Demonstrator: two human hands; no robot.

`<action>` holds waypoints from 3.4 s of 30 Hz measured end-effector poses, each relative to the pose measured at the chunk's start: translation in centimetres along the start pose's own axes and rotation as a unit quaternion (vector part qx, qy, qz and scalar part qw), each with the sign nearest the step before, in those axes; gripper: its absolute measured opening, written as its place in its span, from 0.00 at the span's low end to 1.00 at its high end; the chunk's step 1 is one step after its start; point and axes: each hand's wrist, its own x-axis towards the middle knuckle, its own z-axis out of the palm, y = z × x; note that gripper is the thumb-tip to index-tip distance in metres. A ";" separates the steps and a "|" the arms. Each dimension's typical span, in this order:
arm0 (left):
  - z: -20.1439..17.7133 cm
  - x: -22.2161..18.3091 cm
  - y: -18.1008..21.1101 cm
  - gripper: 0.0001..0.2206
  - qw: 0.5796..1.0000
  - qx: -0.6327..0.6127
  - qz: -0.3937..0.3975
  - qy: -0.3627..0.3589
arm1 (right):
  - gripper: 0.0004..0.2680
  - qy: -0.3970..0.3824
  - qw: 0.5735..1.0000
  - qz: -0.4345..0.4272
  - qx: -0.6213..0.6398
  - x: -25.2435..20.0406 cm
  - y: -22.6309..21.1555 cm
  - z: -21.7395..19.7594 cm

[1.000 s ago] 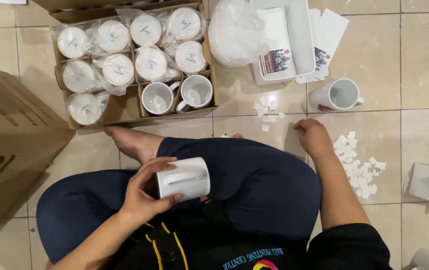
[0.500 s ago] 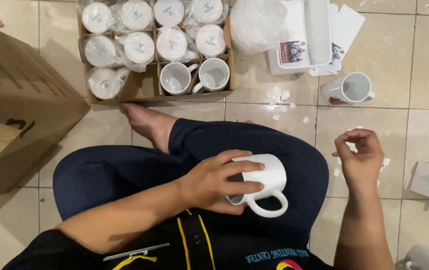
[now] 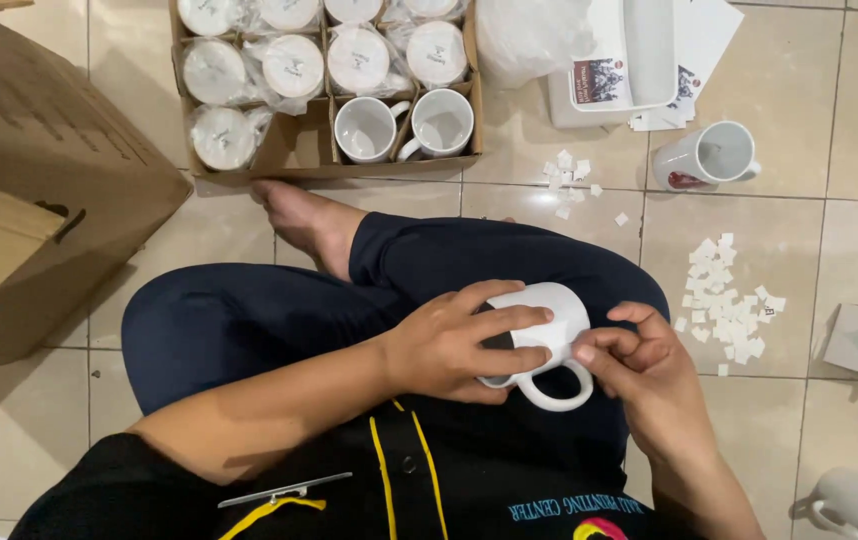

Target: The person sits on the floor and peels small stickers from a sheet, applying them to the surface of white mugs. They also handle printed cards and place items into a cardboard box.

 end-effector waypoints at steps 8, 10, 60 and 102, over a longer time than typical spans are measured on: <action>0.3 -0.2 0.0 0.17 1.000 -0.002 -0.004 0.001 | 0.16 0.009 1.000 -0.025 0.015 0.0 0.3 0.2; 0.3 -0.2 -0.1 0.18 1.000 -0.001 -0.003 0.002 | 0.16 0.016 0.999 -0.024 0.023 -0.3 -0.4 0.7; -0.6 2.2 -3.1 0.19 0.977 -0.165 -0.135 0.014 | 0.17 -0.163 0.524 -0.539 -0.639 34.7 10.6 -11.4; -0.6 1.6 -3.2 0.20 0.973 -0.169 -0.159 0.009 | 0.07 0.074 0.878 0.006 -0.473 29.2 6.5 -9.9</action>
